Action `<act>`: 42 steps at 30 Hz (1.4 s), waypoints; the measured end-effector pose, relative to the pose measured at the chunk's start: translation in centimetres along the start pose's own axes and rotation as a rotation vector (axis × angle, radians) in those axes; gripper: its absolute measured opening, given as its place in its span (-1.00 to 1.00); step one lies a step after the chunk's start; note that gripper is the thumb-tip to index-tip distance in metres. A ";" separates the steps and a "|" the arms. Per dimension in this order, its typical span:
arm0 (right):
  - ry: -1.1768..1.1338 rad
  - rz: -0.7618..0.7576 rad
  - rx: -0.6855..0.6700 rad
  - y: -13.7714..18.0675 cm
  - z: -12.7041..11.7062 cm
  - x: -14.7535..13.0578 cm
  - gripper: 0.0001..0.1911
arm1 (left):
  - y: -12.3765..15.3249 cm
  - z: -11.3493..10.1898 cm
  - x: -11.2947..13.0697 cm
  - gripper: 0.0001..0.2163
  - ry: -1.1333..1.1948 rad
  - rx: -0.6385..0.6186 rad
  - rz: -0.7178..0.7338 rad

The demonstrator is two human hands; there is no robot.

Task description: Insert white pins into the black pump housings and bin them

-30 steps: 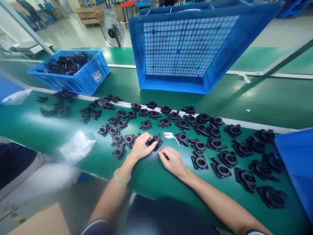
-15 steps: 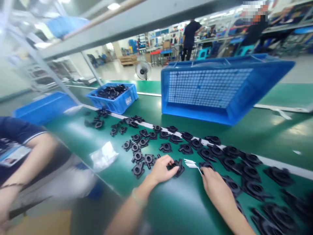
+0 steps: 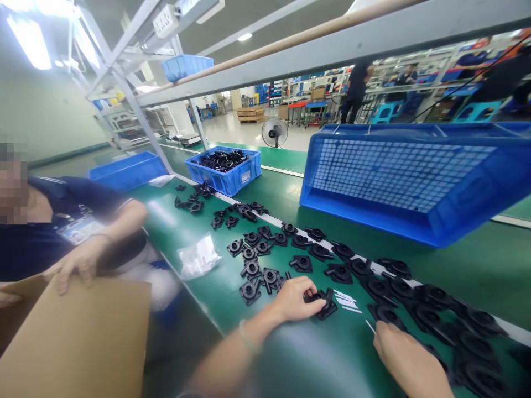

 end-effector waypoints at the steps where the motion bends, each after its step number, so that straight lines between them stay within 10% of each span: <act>1: -0.014 0.009 -0.046 0.0 -0.3 -0.2 -0.78 | 0.0 -0.1 0.0 -0.84 0.034 0.005 -0.025; 9: -0.734 0.141 -0.082 1.2 -4.2 -2.9 -0.94 | 0.8 0.6 -2.6 -0.74 0.747 -0.014 -0.430; 15: -1.517 0.224 -0.040 1.3 -0.2 -5.7 -0.92 | 1.9 3.4 -3.9 -0.75 1.014 -0.150 -0.632; 42: -1.708 0.196 0.098 1.8 -0.9 -5.6 -0.76 | 2.8 5.0 -3.7 -0.75 0.935 -0.305 -0.731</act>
Point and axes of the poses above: each hand's wrist, its own y-axis away from the middle knuckle, its own z-axis out of the palm, x = y × z, the point moved 9 cm from there along -y, towards the middle knuckle, and after that the axes turned 4 degrees about y, right-handed, at the moved point
